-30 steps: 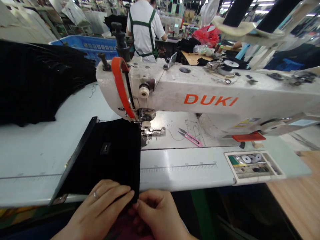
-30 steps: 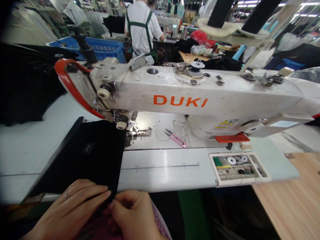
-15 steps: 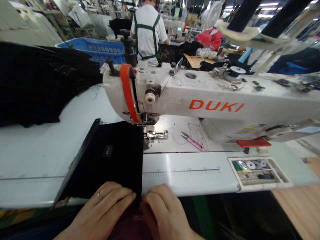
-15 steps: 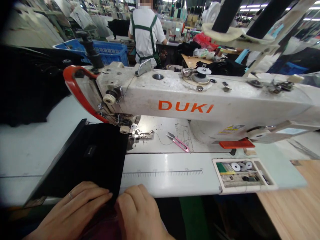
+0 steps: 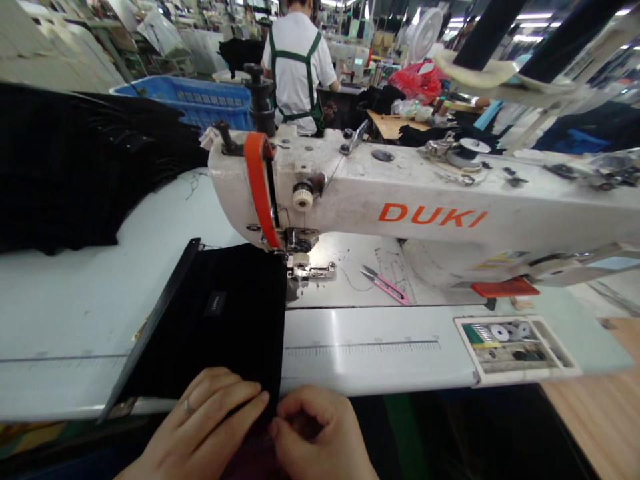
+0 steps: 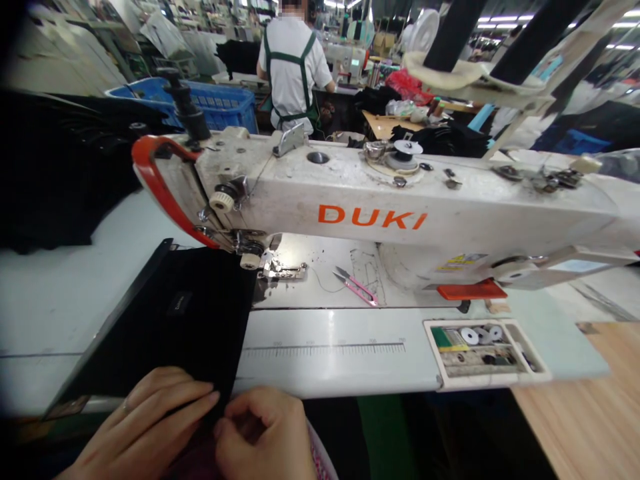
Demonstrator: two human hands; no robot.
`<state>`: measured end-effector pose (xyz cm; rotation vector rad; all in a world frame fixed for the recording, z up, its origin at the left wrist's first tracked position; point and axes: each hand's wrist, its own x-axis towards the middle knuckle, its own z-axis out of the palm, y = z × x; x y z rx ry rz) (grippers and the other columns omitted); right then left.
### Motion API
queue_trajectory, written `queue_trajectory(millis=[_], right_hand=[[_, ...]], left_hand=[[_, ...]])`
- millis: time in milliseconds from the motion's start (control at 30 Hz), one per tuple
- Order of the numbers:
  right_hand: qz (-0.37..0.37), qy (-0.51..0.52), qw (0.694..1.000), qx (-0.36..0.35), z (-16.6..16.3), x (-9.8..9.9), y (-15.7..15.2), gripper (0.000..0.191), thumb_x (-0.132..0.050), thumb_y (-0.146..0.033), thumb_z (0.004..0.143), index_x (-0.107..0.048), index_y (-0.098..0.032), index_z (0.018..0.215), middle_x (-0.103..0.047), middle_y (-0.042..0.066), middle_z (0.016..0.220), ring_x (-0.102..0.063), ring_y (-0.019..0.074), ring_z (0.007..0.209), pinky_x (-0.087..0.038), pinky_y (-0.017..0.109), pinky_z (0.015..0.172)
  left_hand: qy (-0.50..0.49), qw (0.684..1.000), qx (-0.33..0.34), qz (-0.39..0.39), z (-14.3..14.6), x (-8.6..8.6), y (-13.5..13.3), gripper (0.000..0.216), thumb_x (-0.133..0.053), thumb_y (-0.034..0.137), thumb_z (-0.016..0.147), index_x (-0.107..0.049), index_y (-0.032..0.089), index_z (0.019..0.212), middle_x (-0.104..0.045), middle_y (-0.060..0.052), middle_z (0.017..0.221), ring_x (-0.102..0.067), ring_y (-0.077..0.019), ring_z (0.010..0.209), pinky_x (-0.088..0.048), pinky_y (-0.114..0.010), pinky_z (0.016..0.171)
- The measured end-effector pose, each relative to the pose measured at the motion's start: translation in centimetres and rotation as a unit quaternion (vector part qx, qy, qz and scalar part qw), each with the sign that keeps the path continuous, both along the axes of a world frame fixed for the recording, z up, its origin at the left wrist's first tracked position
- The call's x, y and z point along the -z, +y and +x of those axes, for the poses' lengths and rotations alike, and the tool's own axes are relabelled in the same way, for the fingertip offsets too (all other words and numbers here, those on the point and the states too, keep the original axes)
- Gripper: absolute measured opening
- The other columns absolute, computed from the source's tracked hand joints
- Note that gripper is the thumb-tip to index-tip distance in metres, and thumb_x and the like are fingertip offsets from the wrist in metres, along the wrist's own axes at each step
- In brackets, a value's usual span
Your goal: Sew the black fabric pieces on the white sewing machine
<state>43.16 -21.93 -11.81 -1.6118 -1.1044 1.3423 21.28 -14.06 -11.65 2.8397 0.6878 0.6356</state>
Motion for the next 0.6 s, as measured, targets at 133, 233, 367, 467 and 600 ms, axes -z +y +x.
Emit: queue_trajectory(millis=[133, 233, 367, 467, 600], right_hand=[[0.26, -0.146, 0.954, 0.012, -0.3, 1.5, 0.3, 0.014, -0.065, -0.02, 0.091, -0.069, -0.022, 0.077, -0.065, -0.002, 0.068, -0.059, 0.0119, 0.059, -0.047, 0.019, 0.054], [0.434, -0.308, 0.846, 0.029, 0.0, 2.1, 1.2, 0.025, -0.053, -0.017, 0.103, -0.068, -0.022, 0.084, -0.069, 0.003, 0.079, -0.064, 0.017, 0.07, -0.056, 0.026, 0.062], [0.492, -0.37, 0.785, -0.065, 1.3, 1.6, 2.6, 0.019, -0.058, -0.017, 0.105, -0.074, -0.025, 0.099, -0.077, 0.002, 0.098, -0.071, 0.0174, 0.088, -0.061, 0.028, 0.074], [0.535, -0.375, 0.753, -0.073, 1.8, 1.1, 3.5, 0.027, -0.055, -0.013, 0.107, -0.074, -0.025, 0.091, -0.079, -0.001, 0.092, -0.072, 0.0158, 0.093, -0.06, 0.026, 0.075], [0.563, -0.377, 0.734, -0.048, 1.9, 0.1, 4.8, 0.033, -0.053, -0.012, 0.108, -0.072, -0.019, 0.081, -0.078, 0.0, 0.084, -0.072, 0.0142, 0.088, -0.058, 0.025, 0.071]], left_hand=[[-0.063, 0.998, -0.028, -0.013, 1.3, 0.2, -0.2, 0.042, -0.043, 0.003, 0.102, -0.073, 0.024, 0.122, -0.075, 0.001, 0.111, -0.066, -0.0144, 0.106, -0.046, -0.025, 0.11], [-0.074, 0.997, -0.032, -0.002, 2.0, -0.3, 0.0, 0.043, -0.038, 0.003, 0.102, -0.074, 0.024, 0.113, -0.075, 0.001, 0.105, -0.066, -0.0145, 0.101, -0.046, -0.025, 0.109], [-0.043, 0.999, 0.001, 0.018, 2.7, -2.7, 2.0, 0.036, -0.045, 0.011, 0.101, -0.071, 0.023, 0.122, -0.076, -0.002, 0.112, -0.068, -0.0169, 0.106, -0.051, -0.029, 0.107], [0.058, 0.996, -0.014, 0.071, 3.6, -3.6, 4.5, 0.049, -0.05, 0.017, 0.101, -0.056, 0.018, 0.15, -0.065, -0.007, 0.147, -0.056, -0.0222, 0.139, -0.045, -0.035, 0.117], [0.111, 0.986, -0.029, 0.122, 4.9, -2.9, 7.0, 0.055, -0.048, 0.02, 0.103, -0.045, 0.016, 0.158, -0.054, -0.007, 0.161, -0.043, -0.022, 0.152, -0.035, -0.041, 0.126]])
